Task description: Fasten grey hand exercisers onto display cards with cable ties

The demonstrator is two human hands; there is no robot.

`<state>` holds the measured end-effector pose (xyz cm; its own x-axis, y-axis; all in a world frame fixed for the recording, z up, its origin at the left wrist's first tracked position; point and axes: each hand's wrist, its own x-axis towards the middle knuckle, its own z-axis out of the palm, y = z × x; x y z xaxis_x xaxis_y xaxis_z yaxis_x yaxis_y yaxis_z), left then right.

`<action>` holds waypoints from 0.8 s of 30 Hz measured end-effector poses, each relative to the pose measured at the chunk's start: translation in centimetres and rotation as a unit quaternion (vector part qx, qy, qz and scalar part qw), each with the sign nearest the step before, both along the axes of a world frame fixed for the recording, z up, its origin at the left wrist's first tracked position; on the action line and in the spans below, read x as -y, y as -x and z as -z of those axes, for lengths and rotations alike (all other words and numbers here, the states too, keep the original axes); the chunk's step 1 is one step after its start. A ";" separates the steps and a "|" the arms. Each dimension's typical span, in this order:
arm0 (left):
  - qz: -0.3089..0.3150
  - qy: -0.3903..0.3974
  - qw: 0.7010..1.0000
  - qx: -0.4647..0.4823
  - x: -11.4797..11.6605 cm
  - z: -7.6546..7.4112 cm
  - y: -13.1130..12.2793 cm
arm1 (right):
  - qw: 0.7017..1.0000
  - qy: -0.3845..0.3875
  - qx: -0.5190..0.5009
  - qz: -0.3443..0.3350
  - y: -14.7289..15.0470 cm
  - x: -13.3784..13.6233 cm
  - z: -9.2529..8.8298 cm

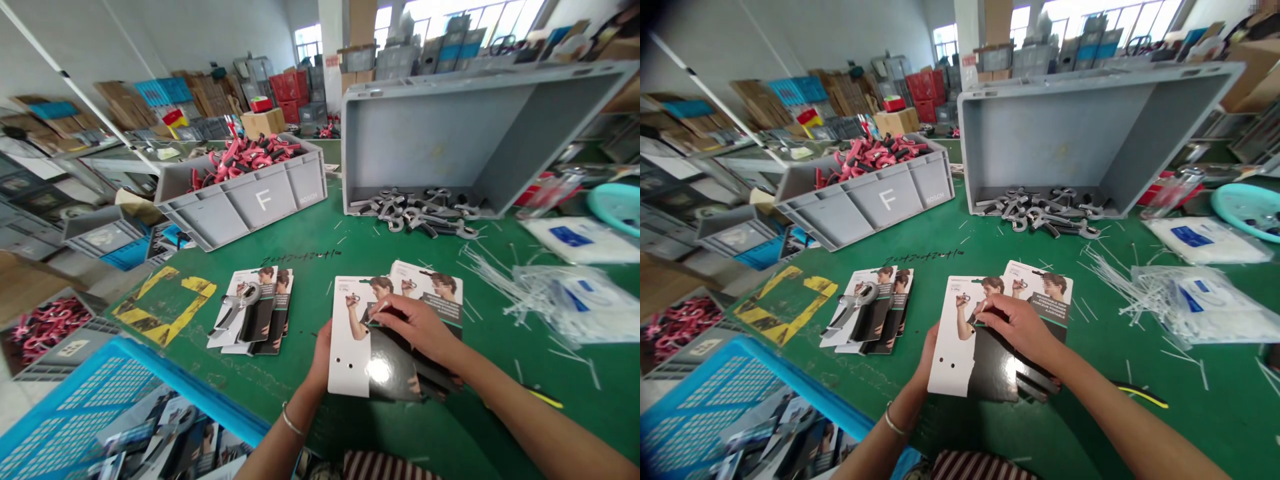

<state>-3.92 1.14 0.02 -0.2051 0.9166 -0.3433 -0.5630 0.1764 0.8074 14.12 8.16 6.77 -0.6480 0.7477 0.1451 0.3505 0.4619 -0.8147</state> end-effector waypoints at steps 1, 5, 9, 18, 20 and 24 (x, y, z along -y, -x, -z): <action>0.011 -0.001 1.000 -0.012 0.7 0.0 0.4 | 1.000 0.020 -0.008 0.005 -0.1 -0.1 -0.1; 0.118 -0.021 0.985 -0.125 4.1 0.2 2.4 | 0.999 0.037 -0.008 -0.014 -0.2 -0.3 -0.1; 0.098 -0.071 0.965 -0.234 4.7 0.6 2.7 | 0.999 0.006 0.025 -0.037 -0.1 -0.4 -0.1; 0.024 -0.067 0.977 -0.204 1.5 -1.0 -0.4 | 0.999 -0.027 0.043 -0.009 0.1 0.0 -0.1; 0.030 -0.077 0.968 -0.236 1.7 -2.4 -0.3 | 1.000 -0.005 0.013 0.000 -0.2 0.2 -0.1; 0.055 -0.089 0.940 -0.326 1.3 -5.0 -0.1 | 0.999 0.005 -0.048 0.000 -0.8 0.4 -0.2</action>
<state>-3.79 -0.19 5.03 -0.2189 0.9756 -0.0160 0.0750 0.0332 0.9966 14.92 7.81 6.96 -0.6314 0.7493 0.2000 0.2700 0.4541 -0.8490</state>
